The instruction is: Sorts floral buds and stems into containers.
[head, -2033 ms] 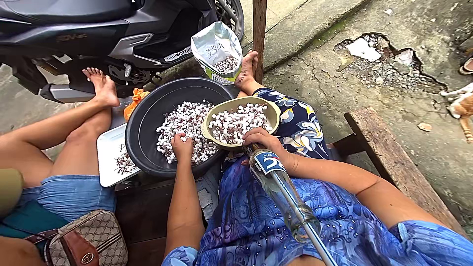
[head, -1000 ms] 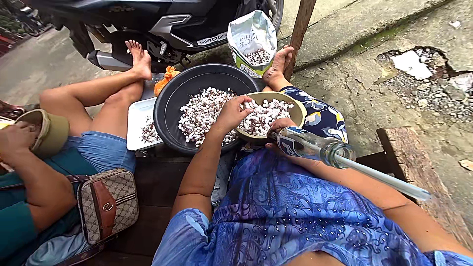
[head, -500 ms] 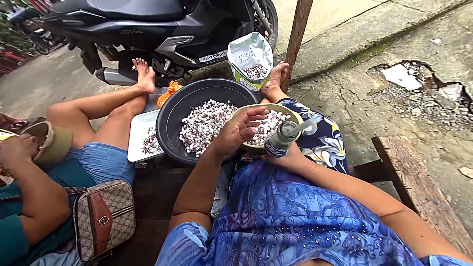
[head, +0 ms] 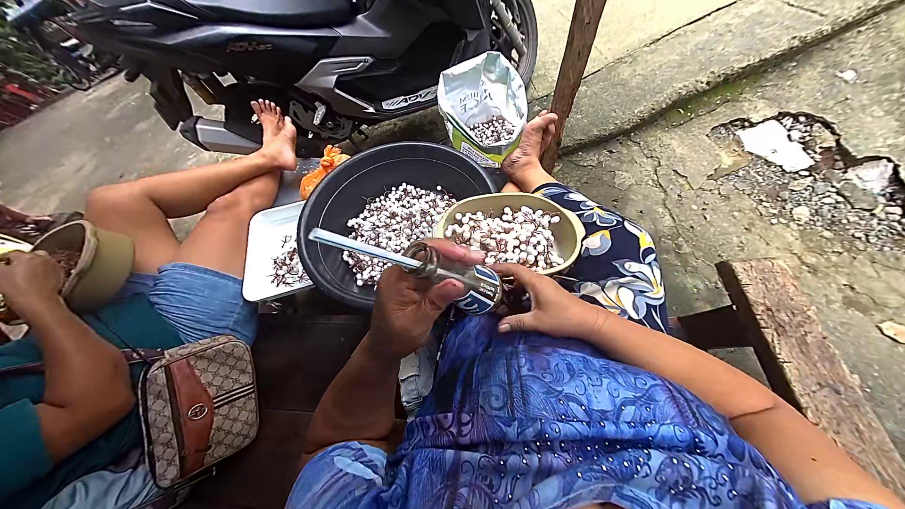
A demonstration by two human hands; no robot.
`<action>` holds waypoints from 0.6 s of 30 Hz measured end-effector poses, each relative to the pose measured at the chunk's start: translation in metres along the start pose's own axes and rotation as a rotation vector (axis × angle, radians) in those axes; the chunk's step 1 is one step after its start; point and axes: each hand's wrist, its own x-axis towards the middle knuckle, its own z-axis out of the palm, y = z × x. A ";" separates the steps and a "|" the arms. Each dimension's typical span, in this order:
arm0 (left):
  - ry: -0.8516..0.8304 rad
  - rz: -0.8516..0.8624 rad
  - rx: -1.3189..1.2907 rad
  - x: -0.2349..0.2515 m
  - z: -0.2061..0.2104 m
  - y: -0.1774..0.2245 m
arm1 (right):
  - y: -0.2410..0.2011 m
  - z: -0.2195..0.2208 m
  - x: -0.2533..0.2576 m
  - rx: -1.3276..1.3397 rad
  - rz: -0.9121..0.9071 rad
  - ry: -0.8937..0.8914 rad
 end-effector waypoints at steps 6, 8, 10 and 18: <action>0.233 0.045 0.247 -0.032 -0.057 0.047 | 0.008 -0.004 0.000 -0.018 0.031 -0.100; 0.334 0.014 0.421 -0.050 -0.073 0.057 | 0.010 -0.003 0.001 -0.036 0.034 -0.119; 0.470 -0.060 0.584 -0.071 -0.086 0.061 | 0.013 -0.003 0.001 -0.047 0.030 -0.120; 0.885 -0.631 1.046 -0.138 -0.135 0.031 | 0.015 -0.002 0.003 -0.102 0.011 -0.101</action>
